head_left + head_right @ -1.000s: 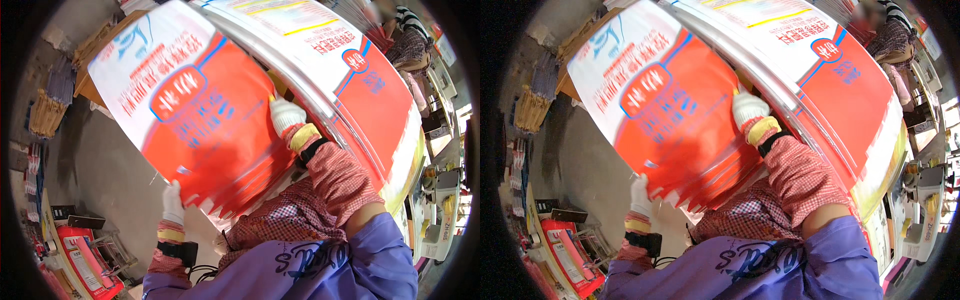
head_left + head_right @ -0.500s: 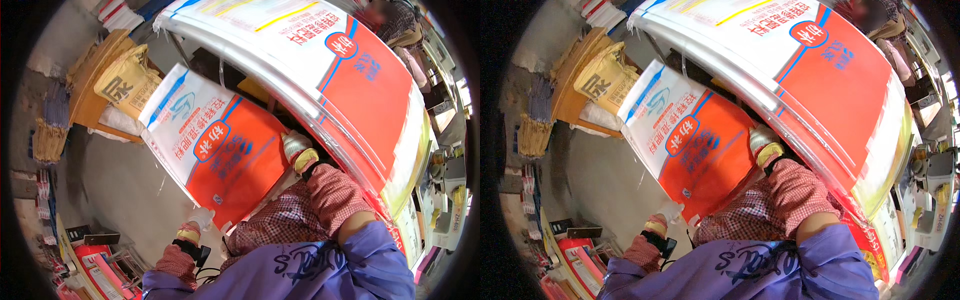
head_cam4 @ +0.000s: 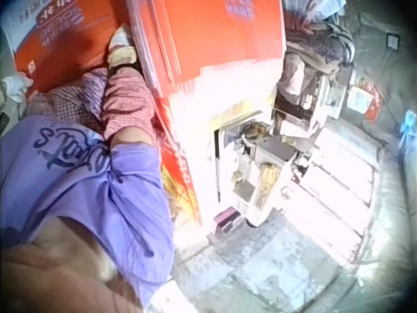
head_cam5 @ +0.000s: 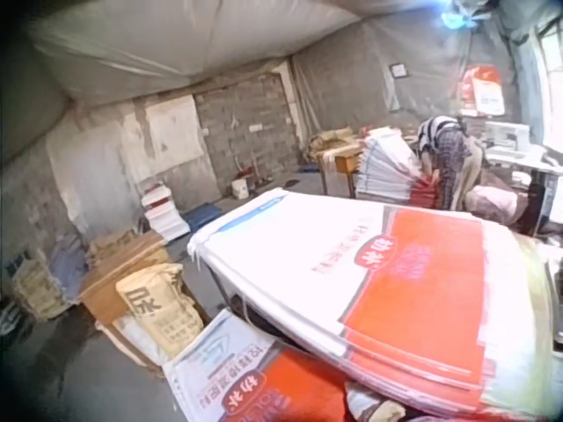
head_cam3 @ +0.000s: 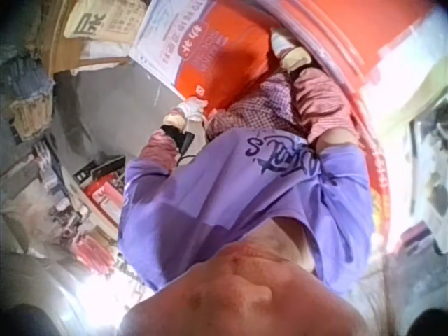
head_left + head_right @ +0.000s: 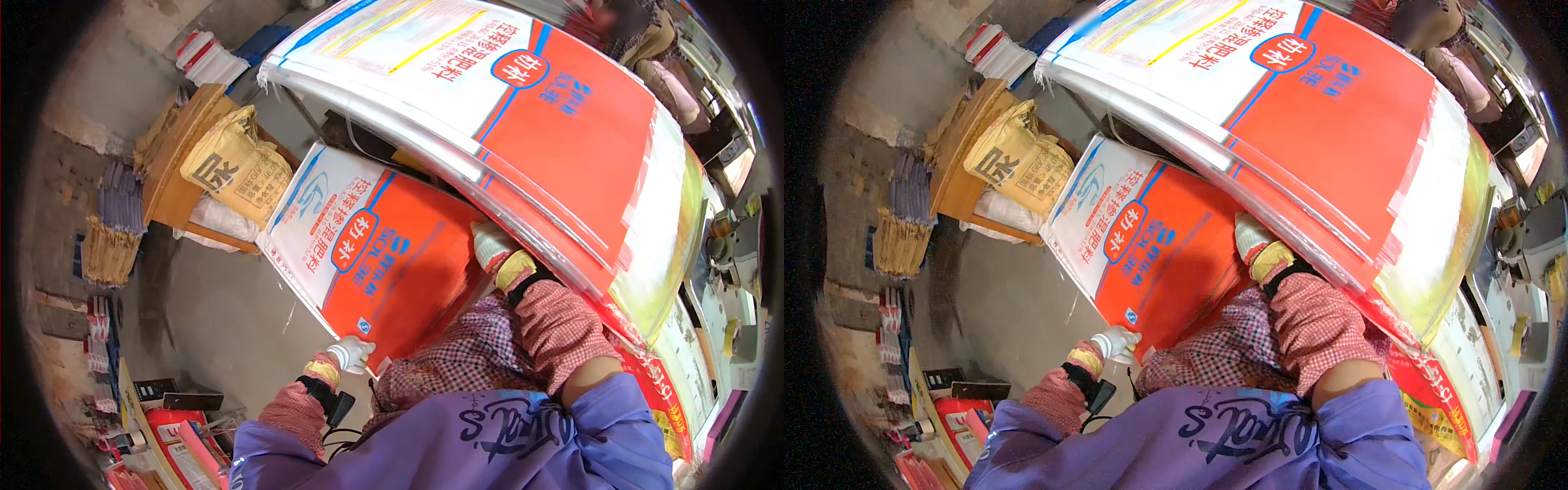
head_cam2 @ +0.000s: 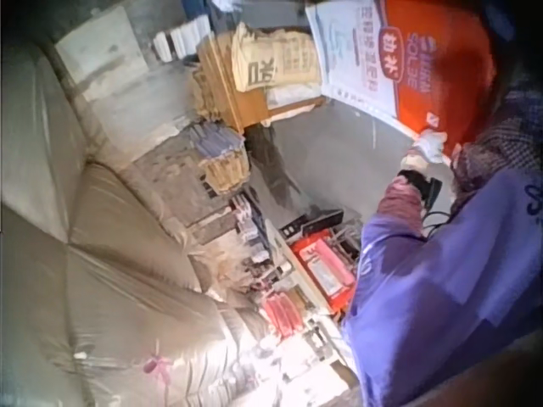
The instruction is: Folding and stacking large industrial plastic/woven bags after production.
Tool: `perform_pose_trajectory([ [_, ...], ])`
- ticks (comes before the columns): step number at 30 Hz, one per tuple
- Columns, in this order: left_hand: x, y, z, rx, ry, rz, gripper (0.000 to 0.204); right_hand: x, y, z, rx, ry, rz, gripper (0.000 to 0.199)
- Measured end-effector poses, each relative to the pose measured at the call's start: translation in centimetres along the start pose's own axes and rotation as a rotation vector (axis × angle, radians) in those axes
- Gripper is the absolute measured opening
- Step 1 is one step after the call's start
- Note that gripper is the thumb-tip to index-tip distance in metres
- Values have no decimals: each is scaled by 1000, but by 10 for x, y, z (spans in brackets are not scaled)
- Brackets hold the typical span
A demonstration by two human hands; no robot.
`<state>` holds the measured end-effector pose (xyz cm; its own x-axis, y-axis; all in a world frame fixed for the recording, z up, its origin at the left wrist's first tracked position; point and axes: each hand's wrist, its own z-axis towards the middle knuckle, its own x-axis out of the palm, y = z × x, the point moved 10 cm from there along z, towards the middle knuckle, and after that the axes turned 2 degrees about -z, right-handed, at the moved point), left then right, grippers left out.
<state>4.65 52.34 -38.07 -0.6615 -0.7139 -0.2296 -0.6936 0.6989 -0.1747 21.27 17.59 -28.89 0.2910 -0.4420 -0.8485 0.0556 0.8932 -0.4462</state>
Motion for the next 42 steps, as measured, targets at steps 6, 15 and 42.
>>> perform_pose_trajectory([
  [6, 1, 12, 21, 203, 11, -270, 36, 74, 15, -16, -152, -20, 149, 31],
  [15, -57, -134, -58, 454, -23, -53, 13, 7, 34, -15, -275, -79, -143, 20],
  [42, 256, -402, -380, 2069, -264, 1382, 8, -119, -280, -187, 1384, -144, 2339, 30],
])
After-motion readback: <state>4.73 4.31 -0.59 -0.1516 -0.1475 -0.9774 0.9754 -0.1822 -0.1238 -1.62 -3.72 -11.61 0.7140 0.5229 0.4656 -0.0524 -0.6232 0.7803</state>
